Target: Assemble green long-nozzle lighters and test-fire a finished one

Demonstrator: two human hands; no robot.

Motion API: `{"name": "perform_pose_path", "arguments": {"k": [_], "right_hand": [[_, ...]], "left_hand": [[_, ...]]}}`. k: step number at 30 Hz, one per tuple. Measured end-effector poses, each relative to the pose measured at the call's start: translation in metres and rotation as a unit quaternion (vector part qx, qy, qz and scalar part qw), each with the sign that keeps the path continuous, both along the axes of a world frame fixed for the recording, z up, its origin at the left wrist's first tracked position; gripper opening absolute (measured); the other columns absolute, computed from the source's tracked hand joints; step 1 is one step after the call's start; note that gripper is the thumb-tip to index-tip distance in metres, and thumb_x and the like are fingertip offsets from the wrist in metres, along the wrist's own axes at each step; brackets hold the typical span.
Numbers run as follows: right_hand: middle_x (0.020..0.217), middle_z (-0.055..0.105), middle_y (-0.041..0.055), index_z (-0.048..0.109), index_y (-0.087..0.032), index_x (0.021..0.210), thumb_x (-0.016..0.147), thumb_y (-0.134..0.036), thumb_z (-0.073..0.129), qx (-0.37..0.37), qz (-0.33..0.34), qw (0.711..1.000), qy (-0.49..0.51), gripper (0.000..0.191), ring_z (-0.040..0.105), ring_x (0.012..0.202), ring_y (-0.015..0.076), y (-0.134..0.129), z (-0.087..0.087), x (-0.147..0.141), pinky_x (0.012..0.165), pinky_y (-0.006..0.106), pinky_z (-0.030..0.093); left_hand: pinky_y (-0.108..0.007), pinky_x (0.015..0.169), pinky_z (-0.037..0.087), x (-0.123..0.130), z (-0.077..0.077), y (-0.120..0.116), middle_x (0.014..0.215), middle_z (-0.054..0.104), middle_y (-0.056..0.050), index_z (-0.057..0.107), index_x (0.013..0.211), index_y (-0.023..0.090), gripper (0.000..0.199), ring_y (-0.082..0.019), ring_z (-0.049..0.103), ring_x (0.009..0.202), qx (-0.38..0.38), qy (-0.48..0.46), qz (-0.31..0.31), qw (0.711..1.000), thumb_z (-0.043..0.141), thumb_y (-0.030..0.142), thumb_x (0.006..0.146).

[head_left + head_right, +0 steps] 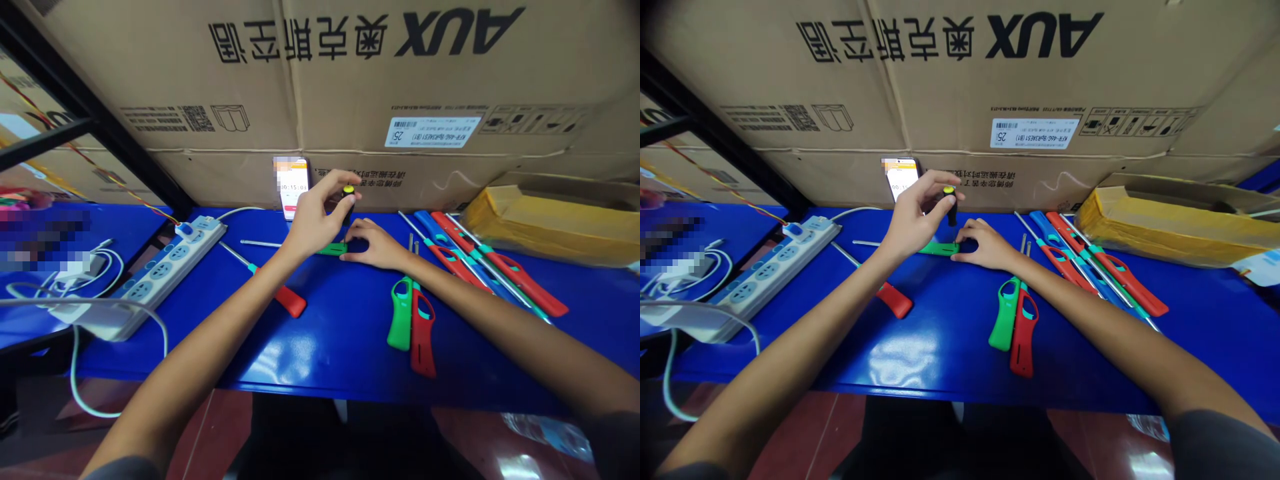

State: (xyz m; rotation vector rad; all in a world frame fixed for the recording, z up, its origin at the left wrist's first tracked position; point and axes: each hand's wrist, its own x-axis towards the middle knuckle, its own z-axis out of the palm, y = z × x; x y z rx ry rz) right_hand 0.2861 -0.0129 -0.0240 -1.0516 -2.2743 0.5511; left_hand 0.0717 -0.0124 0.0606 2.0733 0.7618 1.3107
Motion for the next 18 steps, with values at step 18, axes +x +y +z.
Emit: {"name": "perform_pose_path", "arguments": {"k": [18], "right_hand": [[0.112, 0.073, 0.0061, 0.075, -0.027, 0.095, 0.089, -0.041, 0.096, -0.003, 0.006, 1.000, 0.025, 0.026, 0.066, 0.111, 0.0334, -0.0013, -0.0007, -0.0012, 0.104, 0.052, 0.053]], "left_hand": [[-0.030, 0.079, 0.061, -0.0063, 0.0041, -0.0011, 0.119, 0.083, -0.008, 0.087, 0.124, 0.022, 0.031, -0.019, 0.076, 0.095, 0.134, 0.049, 0.046, 0.989, 0.079, 0.044, 0.105]]}}
